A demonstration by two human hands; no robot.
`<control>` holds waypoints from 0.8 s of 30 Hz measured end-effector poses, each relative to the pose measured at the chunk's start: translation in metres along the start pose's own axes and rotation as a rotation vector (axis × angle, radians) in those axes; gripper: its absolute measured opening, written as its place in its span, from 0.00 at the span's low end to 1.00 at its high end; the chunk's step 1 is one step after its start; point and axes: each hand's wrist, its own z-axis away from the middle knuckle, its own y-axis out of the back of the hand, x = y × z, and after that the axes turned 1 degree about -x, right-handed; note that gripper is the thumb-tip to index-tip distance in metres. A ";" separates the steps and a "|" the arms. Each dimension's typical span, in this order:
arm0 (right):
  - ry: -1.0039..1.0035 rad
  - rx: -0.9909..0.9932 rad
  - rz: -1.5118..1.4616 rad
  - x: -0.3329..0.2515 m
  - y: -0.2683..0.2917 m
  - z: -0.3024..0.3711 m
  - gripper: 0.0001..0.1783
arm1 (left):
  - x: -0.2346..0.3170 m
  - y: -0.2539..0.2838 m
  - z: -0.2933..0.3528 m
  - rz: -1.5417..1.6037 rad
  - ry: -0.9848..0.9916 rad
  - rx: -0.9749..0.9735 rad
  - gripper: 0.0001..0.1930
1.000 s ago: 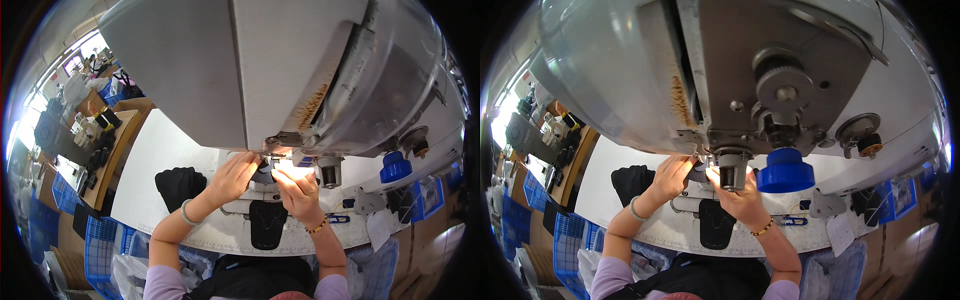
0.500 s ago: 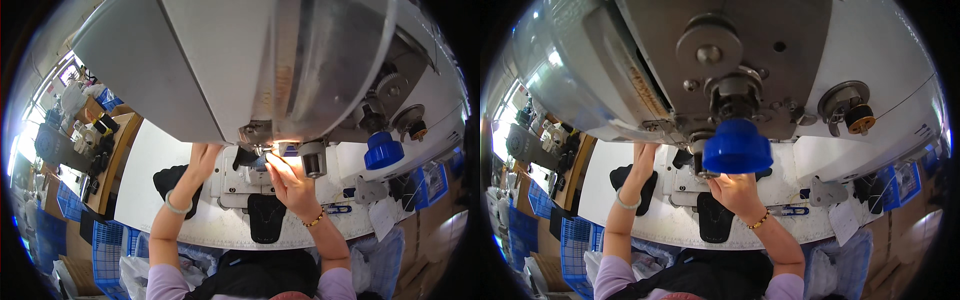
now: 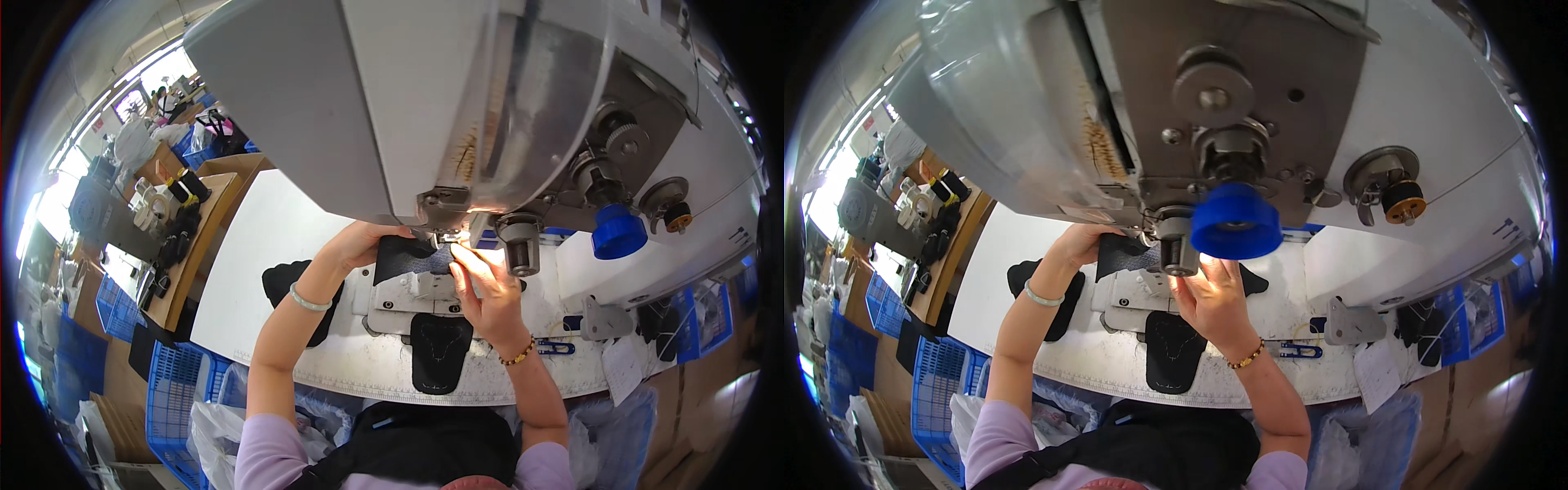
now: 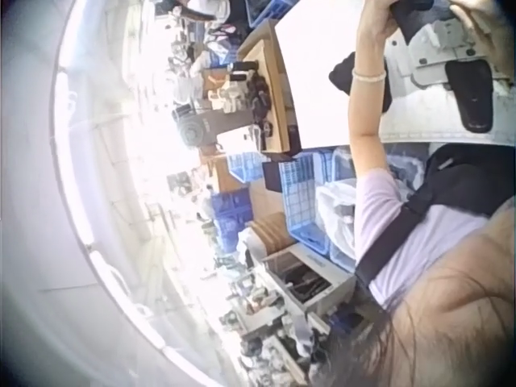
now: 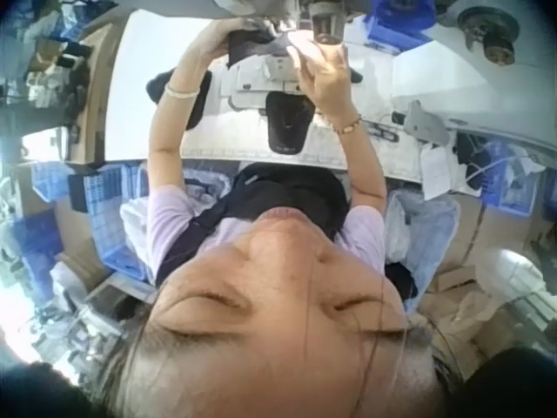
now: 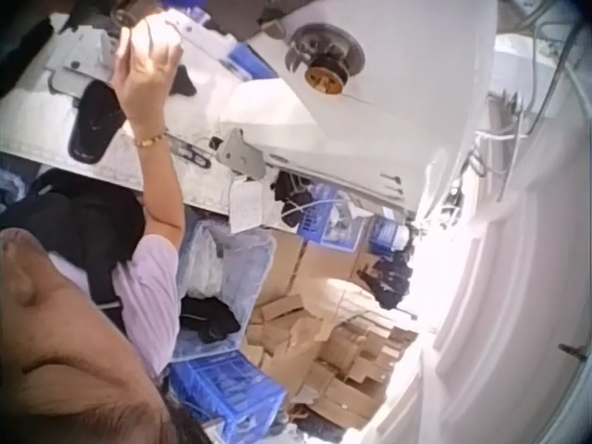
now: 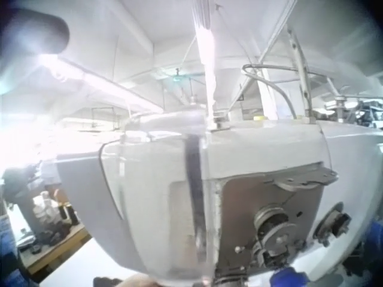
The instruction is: Stitching various components of a shoe upper using an industrial sewing machine.
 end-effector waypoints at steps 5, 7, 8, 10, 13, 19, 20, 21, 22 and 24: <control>0.008 -0.006 0.032 -0.008 0.003 -0.006 0.14 | -0.005 0.003 0.002 0.167 -0.047 -0.146 0.15; 0.012 -0.004 0.042 -0.009 0.003 -0.004 0.14 | -0.005 -0.007 0.010 0.121 -0.003 -0.043 0.14; 0.068 0.021 0.081 -0.010 0.001 -0.002 0.15 | -0.007 -0.010 0.015 0.171 -0.038 -0.024 0.16; 0.175 0.062 0.146 -0.015 -0.003 0.002 0.18 | -0.014 -0.011 0.021 0.257 -0.102 -0.089 0.19; 0.251 0.024 0.173 -0.028 -0.010 0.001 0.19 | -0.019 -0.014 0.027 0.283 -0.110 -0.056 0.19; 0.259 -0.023 0.181 -0.024 -0.008 -0.001 0.19 | -0.027 -0.020 0.028 0.259 -0.200 -0.017 0.14; 0.271 -0.015 0.162 -0.023 -0.007 -0.001 0.19 | -0.029 -0.020 0.029 0.244 -0.217 -0.014 0.12; 0.284 -0.008 0.142 -0.022 -0.006 0.000 0.18 | -0.031 -0.020 0.029 0.246 -0.216 -0.013 0.12; 0.287 -0.009 0.141 -0.021 -0.006 0.000 0.18 | -0.033 -0.019 0.029 0.269 -0.189 0.026 0.11; 0.292 0.020 0.132 -0.019 -0.007 -0.001 0.17 | -0.036 -0.020 0.031 0.293 -0.169 0.067 0.09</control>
